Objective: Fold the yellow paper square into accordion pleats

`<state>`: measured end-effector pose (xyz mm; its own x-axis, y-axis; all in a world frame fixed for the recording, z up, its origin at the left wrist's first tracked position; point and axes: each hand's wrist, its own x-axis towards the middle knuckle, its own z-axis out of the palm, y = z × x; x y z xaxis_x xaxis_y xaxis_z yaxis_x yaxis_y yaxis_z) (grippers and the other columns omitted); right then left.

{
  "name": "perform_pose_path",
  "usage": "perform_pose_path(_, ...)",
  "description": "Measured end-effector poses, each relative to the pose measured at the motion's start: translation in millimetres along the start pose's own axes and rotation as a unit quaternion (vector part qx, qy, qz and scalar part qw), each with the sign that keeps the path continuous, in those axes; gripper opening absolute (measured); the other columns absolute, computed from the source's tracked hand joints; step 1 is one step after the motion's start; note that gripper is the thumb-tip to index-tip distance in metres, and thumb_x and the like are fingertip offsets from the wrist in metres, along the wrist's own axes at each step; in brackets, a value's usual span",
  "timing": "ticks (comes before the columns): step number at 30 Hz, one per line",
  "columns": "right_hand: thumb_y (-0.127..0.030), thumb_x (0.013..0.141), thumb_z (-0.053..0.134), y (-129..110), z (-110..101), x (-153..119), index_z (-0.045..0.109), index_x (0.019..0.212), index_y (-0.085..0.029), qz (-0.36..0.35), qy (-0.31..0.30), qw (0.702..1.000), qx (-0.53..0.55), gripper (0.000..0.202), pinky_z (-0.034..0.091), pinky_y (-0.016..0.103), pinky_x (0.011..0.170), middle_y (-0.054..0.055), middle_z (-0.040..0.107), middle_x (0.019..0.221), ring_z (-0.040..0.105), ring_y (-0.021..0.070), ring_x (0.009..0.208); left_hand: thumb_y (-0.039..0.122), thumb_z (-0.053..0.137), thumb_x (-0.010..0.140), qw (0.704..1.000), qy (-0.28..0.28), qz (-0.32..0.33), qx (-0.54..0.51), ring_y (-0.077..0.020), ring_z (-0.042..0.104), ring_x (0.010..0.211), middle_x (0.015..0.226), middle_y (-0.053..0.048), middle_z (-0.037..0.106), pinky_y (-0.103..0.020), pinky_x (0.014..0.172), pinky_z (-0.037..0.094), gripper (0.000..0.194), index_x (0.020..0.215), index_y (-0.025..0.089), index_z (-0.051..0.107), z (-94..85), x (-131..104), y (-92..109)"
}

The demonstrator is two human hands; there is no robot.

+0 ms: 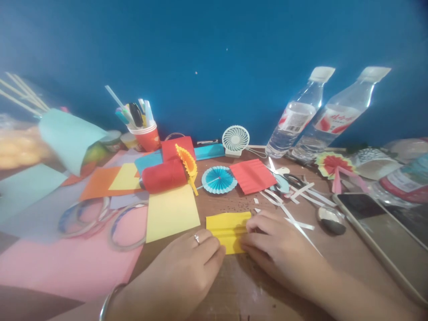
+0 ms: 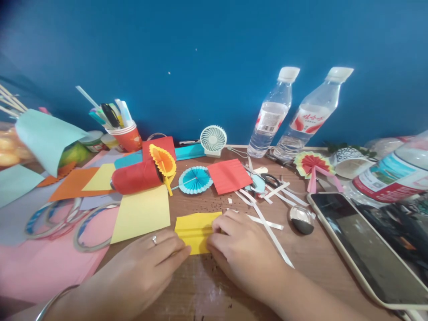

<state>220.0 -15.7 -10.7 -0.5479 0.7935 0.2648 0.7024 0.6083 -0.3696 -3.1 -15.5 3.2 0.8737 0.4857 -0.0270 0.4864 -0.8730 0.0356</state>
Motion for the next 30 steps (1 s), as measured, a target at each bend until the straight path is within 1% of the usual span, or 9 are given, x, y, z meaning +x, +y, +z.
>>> perform_pose_path(4,-0.024,0.084,0.055,1,-5,1,0.061,0.074,-0.018,-0.026,-0.038,0.999,-0.011,0.013,0.039,0.032,0.065,0.003,0.057,0.075,0.048,0.0180,0.073,0.001,0.041,0.079,0.999,0.004,-0.026,-0.021,-0.0207,0.051,0.080,0.092,-0.007,0.056,-0.037,0.073,0.048,0.032,0.105,0.014,0.054,0.5,1,-2)
perform_pose_path(8,-0.020,0.089,0.047,2,-7,2,0.060,0.072,-0.018,-0.072,-0.057,0.995,-0.039,0.021,0.037,0.031,0.061,0.002,0.056,0.070,0.046,0.0164,0.068,-0.001,0.040,0.077,1.000,-0.016,-0.017,0.004,-0.0223,0.050,0.080,0.089,-0.006,0.055,-0.039,0.071,0.048,0.034,0.105,0.013,0.053,-3.2,2,-3)
perform_pose_path(10,-0.017,0.090,0.042,1,-6,1,0.059,0.073,-0.017,-0.099,-0.066,0.991,-0.057,0.024,0.036,0.030,0.058,0.002,0.056,0.070,0.045,0.0161,0.067,0.001,0.039,0.080,1.000,-0.011,-0.011,0.012,-0.0219,0.050,0.078,0.087,-0.005,0.054,-0.039,0.070,0.047,0.032,0.106,0.014,0.052,-3.4,3,-3)
perform_pose_path(13,-0.015,0.091,0.040,1,-2,-2,0.060,0.083,-0.017,-0.118,-0.072,0.988,-0.062,0.021,0.036,0.030,0.059,0.003,0.057,0.076,0.046,0.0161,0.069,0.004,0.040,0.083,1.000,0.000,-0.026,-0.007,-0.0198,0.049,0.075,0.085,-0.004,0.053,-0.036,0.067,0.046,0.027,0.103,0.017,0.052,-0.1,5,-4)
perform_pose_path(15,-0.014,0.090,0.041,0,0,-3,0.058,0.082,-0.017,-0.119,-0.068,0.988,-0.076,0.019,0.035,0.030,0.057,0.002,0.056,0.076,0.046,0.0162,0.068,0.004,0.041,0.083,0.999,0.009,-0.031,-0.007,-0.0196,0.048,0.074,0.082,-0.003,0.052,-0.035,0.065,0.045,0.023,0.096,0.018,0.054,2.7,7,-5)
perform_pose_path(19,-0.011,0.084,0.046,-1,3,-2,0.052,0.069,-0.018,-0.110,-0.051,0.986,-0.116,0.018,0.030,0.031,0.052,0.001,0.051,0.069,0.043,0.0161,0.063,0.004,0.041,0.082,1.000,0.015,-0.014,0.003,-0.0190,0.048,0.072,0.077,-0.003,0.052,-0.035,0.065,0.044,0.019,0.082,0.017,0.055,3.9,8,-7)
perform_pose_path(23,-0.009,0.081,0.047,-5,5,1,0.050,0.066,-0.017,-0.056,-0.022,0.994,-0.089,0.017,0.031,0.029,0.053,0.000,0.050,0.066,0.043,0.0148,0.061,0.006,0.041,0.083,0.999,0.046,-0.020,0.001,-0.0175,0.048,0.070,0.075,-0.002,0.052,-0.033,0.064,0.043,0.018,0.078,0.017,0.054,4.1,7,-5)
perform_pose_path(27,-0.007,0.081,0.046,-7,7,0,0.048,0.069,-0.017,-0.021,-0.056,0.996,-0.064,0.017,0.032,0.028,0.053,0.000,0.050,0.068,0.043,0.0143,0.060,0.010,0.041,0.085,0.997,0.076,-0.026,0.015,-0.0174,0.049,0.067,0.072,-0.001,0.051,-0.032,0.059,0.041,0.016,0.076,0.018,0.053,7.6,4,2)
perform_pose_path(30,-0.007,0.084,0.045,-6,7,-2,0.050,0.072,-0.018,-0.001,-0.076,0.996,-0.035,0.017,0.035,0.027,0.055,0.000,0.052,0.071,0.047,0.0148,0.063,0.007,0.035,0.084,0.994,0.099,-0.049,0.013,-0.0165,0.049,0.064,0.071,0.000,0.052,-0.031,0.058,0.041,0.023,0.077,0.018,0.053,6.9,1,7)
